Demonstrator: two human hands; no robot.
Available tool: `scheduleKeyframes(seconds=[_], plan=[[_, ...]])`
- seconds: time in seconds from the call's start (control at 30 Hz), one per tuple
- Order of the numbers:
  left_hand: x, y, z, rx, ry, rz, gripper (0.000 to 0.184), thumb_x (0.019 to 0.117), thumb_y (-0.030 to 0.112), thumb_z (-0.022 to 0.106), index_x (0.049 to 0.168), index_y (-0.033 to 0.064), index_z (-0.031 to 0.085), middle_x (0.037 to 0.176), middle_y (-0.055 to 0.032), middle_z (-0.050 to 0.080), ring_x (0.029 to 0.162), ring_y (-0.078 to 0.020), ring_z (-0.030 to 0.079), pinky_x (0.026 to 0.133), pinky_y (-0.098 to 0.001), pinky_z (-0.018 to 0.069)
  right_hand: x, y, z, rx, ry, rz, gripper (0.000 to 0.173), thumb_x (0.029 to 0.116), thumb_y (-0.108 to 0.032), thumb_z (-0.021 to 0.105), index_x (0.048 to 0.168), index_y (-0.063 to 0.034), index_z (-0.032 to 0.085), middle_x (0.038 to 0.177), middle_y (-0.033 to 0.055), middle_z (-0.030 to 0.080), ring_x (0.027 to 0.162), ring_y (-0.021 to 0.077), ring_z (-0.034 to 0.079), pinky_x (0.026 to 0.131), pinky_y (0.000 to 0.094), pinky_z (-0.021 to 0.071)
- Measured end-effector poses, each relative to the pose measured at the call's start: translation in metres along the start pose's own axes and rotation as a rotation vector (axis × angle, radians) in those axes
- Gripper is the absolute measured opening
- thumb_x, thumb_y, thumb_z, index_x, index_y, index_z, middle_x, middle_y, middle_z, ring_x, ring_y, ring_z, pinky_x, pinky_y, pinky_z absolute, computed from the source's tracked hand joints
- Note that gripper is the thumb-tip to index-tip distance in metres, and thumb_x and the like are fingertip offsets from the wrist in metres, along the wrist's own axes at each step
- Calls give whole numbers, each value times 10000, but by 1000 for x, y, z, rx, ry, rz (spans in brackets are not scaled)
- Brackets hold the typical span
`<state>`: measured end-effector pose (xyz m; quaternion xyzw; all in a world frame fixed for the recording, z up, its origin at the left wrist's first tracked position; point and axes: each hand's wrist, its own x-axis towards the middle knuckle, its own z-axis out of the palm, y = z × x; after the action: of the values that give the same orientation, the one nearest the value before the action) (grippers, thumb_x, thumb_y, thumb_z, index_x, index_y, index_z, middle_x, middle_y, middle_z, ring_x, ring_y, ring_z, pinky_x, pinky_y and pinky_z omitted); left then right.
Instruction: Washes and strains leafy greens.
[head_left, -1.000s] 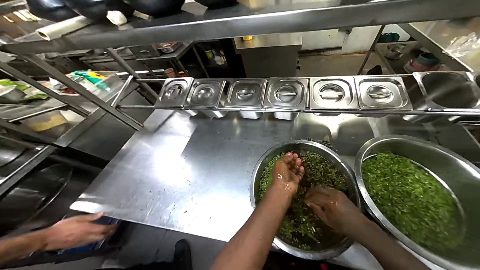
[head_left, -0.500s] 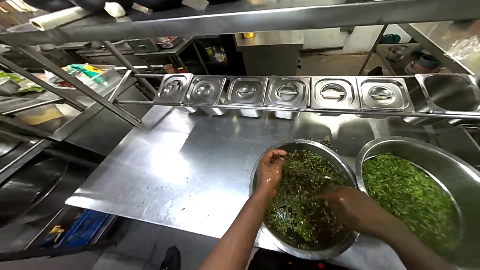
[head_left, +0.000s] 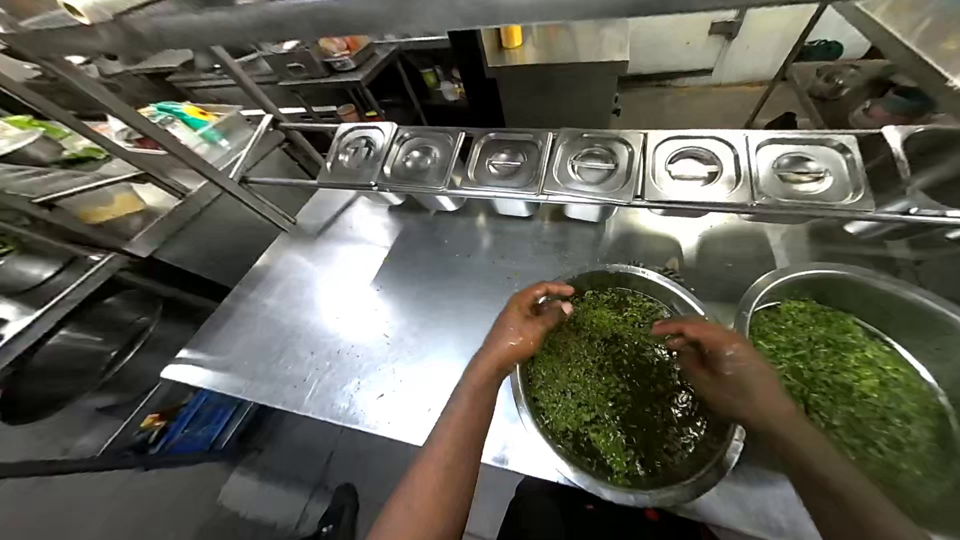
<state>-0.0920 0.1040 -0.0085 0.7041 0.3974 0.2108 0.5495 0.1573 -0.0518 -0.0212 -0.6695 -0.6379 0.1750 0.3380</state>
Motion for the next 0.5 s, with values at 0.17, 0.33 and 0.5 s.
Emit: scheduleKeyframes(seconds=[0.17, 0.33, 0.5], plan=[[-13, -6, -3, -258, 228, 91, 189, 991, 134, 625, 821, 50, 638, 1347, -81, 650, 1138, -177, 655, 909, -366, 568, 6, -22, -72, 266, 544, -327, 206, 975, -82, 519, 942, -169, 703, 973, -101, 715, 939, 57, 693, 870, 295, 603], [-36, -14, 20, -349, 309, -36, 203, 997, 212, 652, 1146, 85, 704, 1397, -57, 615, 1158, -190, 629, 887, -364, 558, -15, -7, -10, 208, 111, 44, 256, 916, -143, 705, 1168, -115, 741, 1216, 29, 704, 1046, 154, 694, 864, 395, 619], [-55, -26, 33, -489, 348, -140, 389, 1072, 293, 484, 1405, 121, 588, 1476, -44, 560, 1329, -204, 538, 1083, -429, 471, -28, 18, 26, 356, 130, 367, 366, 927, -223, 689, 1284, -141, 686, 1338, 38, 655, 1163, 181, 654, 927, 441, 586]])
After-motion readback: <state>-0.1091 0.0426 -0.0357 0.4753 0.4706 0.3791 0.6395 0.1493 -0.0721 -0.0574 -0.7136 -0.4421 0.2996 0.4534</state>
